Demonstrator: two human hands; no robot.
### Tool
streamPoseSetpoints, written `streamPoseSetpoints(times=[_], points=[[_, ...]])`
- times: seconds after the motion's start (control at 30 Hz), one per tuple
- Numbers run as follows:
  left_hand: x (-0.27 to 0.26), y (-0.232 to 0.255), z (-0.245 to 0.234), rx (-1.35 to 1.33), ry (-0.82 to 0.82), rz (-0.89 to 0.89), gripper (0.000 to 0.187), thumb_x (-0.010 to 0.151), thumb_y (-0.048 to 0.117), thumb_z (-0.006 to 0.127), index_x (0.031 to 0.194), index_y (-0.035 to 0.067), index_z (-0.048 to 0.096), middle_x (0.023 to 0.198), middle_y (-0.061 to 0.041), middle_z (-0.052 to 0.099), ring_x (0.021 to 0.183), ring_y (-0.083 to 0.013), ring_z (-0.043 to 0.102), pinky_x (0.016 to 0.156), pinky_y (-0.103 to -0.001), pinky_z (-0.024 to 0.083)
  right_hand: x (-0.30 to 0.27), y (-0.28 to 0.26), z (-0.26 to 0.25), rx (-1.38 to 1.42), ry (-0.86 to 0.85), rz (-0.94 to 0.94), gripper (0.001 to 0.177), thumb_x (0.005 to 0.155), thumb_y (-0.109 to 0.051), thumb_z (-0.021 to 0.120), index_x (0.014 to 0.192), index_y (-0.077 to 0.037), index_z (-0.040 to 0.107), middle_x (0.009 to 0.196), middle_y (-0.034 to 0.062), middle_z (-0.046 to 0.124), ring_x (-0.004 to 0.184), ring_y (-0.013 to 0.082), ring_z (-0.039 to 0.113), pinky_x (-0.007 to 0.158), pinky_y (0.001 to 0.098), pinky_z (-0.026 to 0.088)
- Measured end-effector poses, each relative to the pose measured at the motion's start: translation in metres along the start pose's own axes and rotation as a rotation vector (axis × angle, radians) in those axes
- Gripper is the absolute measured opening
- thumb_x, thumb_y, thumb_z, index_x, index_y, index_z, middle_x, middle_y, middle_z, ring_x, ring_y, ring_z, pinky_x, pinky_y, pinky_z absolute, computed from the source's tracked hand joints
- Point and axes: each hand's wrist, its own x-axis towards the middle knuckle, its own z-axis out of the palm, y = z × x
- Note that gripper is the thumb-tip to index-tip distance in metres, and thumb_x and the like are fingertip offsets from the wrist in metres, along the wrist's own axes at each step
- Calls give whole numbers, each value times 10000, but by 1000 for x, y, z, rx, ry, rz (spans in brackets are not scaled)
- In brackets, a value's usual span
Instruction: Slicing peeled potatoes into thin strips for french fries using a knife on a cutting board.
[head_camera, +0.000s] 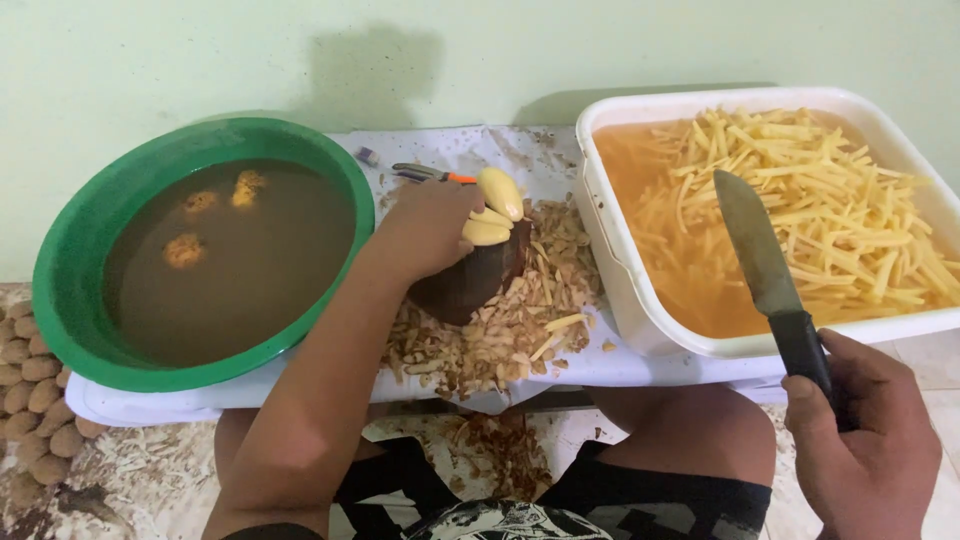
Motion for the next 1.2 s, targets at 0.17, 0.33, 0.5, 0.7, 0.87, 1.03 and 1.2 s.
streamPoseSetpoints(times=[0.17, 0.33, 0.5, 0.7, 0.87, 1.03, 1.2], points=[[7, 15, -16, 26, -180, -82, 249, 692, 117, 748, 940, 136, 751, 899, -78, 718, 857, -347, 647, 765, -464, 494, 0, -4, -1, 78, -19, 24, 457, 969, 199, 602, 1418, 193, 515, 1059, 285, 600, 767, 287, 536, 734, 372, 462], [-3, 18, -22, 38, -202, -87, 201, 688, 140, 741, 884, 174, 762, 931, -63, 729, 889, -321, 644, 764, -454, 491, -6, -13, 4, 46, -52, 1, 494, 930, 177, 631, 1412, 178, 525, 1093, 291, 629, 860, 299, 587, 796, 379, 487], [-36, 51, -66, -413, -134, -341, 447, 837, 118, 680, 1262, 135, 545, 918, -36, 794, 785, -259, 746, 681, -406, 540, -20, -16, 22, -96, -159, -99, 573, 767, 2, 732, 1324, 57, 613, 1069, 202, 732, 863, 271, 706, 823, 374, 541], [-60, 64, -78, -388, -126, -431, 208, 867, 76, 561, 979, 113, 732, 773, -57, 771, 463, -273, 641, 513, -420, 511, -13, -61, 69, -257, -456, -72, 498, 840, -246, 678, 1324, -153, 607, 832, 17, 797, 641, 193, 742, 675, 324, 569], [-51, 31, -35, 24, -58, -121, 255, 843, 117, 583, 1002, 205, 762, 1072, 19, 716, 1004, -295, 587, 857, -471, 447, -2, -74, 99, -74, -545, -50, 475, 846, -128, 637, 1319, -92, 617, 856, 89, 732, 648, 216, 653, 619, 341, 534], [-65, 51, -19, 49, 318, -132, 376, 738, 151, 782, 1085, 94, 649, 1143, -107, 593, 1042, -345, 579, 879, -456, 474, 4, -66, 130, -126, -564, -179, 507, 827, -134, 658, 1328, -91, 604, 938, 126, 736, 721, 280, 712, 651, 390, 551], [-82, 63, -6, 28, 276, -283, 407, 829, 303, 753, 1119, 33, 658, 1179, -137, 672, 1093, -337, 576, 928, -437, 484, 8, -70, 139, -166, -639, -370, 512, 825, -99, 651, 1331, -115, 578, 1145, 96, 689, 918, 294, 693, 735, 399, 554]])
